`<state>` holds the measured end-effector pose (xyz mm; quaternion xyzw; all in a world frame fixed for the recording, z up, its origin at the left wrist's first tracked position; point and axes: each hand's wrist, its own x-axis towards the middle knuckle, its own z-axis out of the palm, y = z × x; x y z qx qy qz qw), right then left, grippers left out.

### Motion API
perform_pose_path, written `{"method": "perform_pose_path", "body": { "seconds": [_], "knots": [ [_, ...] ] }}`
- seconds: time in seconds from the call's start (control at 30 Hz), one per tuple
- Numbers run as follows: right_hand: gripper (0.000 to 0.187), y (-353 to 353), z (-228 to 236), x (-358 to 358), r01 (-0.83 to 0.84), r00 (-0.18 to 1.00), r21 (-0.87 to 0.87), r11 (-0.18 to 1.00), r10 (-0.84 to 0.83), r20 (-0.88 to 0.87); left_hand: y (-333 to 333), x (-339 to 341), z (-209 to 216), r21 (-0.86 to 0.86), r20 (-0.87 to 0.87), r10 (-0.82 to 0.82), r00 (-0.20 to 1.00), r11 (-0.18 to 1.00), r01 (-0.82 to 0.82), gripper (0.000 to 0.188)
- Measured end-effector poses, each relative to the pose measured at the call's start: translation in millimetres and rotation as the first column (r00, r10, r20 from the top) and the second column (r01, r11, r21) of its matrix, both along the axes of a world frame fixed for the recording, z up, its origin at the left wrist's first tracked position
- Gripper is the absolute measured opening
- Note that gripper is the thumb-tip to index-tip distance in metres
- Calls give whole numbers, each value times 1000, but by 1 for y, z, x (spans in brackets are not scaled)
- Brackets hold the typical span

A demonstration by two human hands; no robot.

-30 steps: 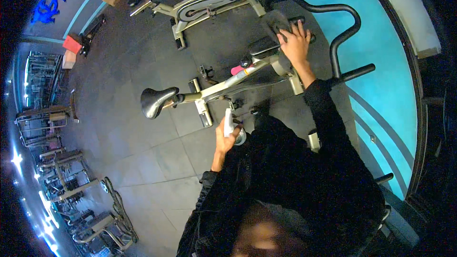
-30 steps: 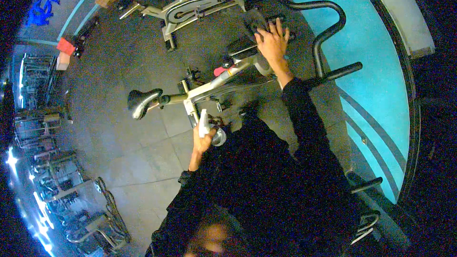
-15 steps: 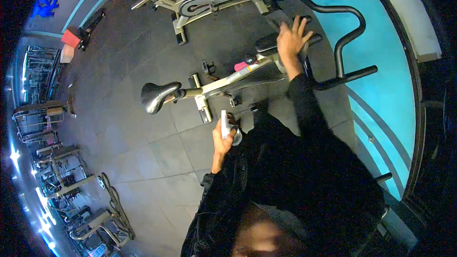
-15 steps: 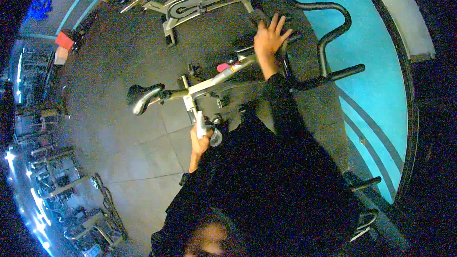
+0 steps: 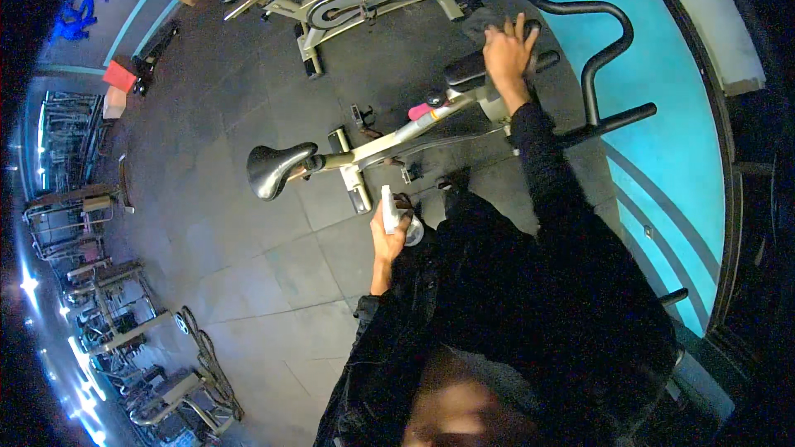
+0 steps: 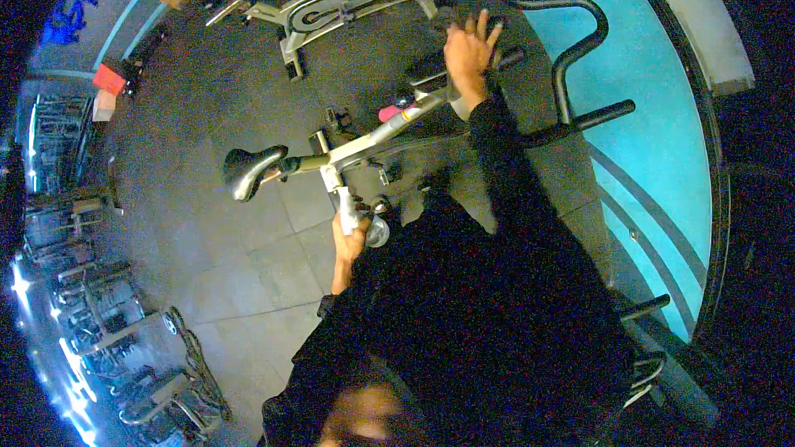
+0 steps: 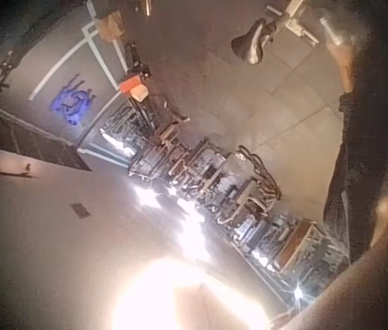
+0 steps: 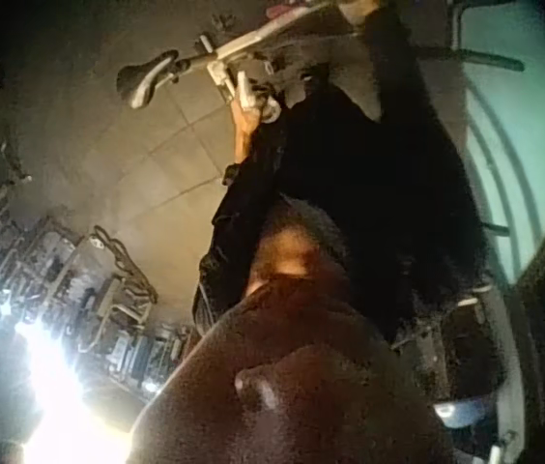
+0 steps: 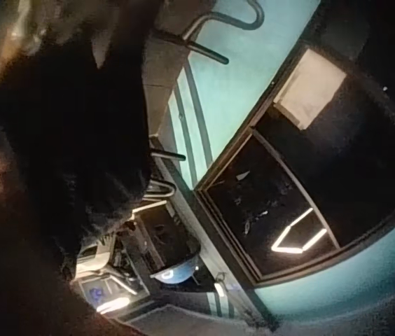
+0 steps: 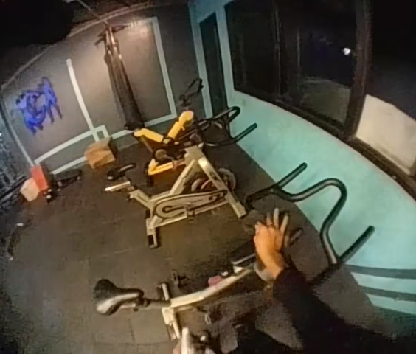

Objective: The person wipes the seat, handlebars, and frame of a stationary bike using a cloth and a spray bottle.

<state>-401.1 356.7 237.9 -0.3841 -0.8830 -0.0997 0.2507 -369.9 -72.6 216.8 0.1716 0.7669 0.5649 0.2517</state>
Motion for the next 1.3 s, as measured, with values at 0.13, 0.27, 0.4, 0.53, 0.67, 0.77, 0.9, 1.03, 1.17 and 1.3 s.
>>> {"method": "perform_pose_path", "body": {
  "seconds": [0.13,0.27,0.4,0.53,0.67,0.77,0.9,1.03,1.17,1.3],
  "knots": [
    [21,-47,-35,-22,-193,981,-18,981,192,-34,-5,-1,-17,-40,21,-14,1000,999,15,37],
    [18,-39,-24,-4,-605,793,-113,788,585,-173,-6,8,-23,39,60,-14,998,999,12,37],
    [15,38,7,40,-363,931,-47,931,360,-61,-2,7,-4,-5,41,9,999,1000,-9,38],
    [24,1,14,19,-93,994,-257,962,105,30,-5,10,-5,12,75,166,983,986,-168,41],
    [30,-84,-52,-6,-363,927,-88,928,349,-139,-8,11,-18,-43,181,154,971,988,-149,38],
    [32,-77,-39,5,-568,823,-194,800,543,-168,2,13,-13,-75,44,36,998,997,-33,37],
    [33,-25,-1,38,-440,880,-416,796,474,-25,16,12,5,-45,28,-6,1000,999,7,36],
    [35,-29,-5,33,-320,938,-55,946,308,-157,4,12,-15,27,71,52,996,998,-54,38],
    [30,-115,-56,-9,-491,855,-268,829,399,-332,2,19,-19,-3,73,110,991,994,-111,40],
    [35,-157,-106,-8,-579,795,-720,383,461,-394,8,20,-18,-37,67,-6,998,999,8,40]
  ]
}}
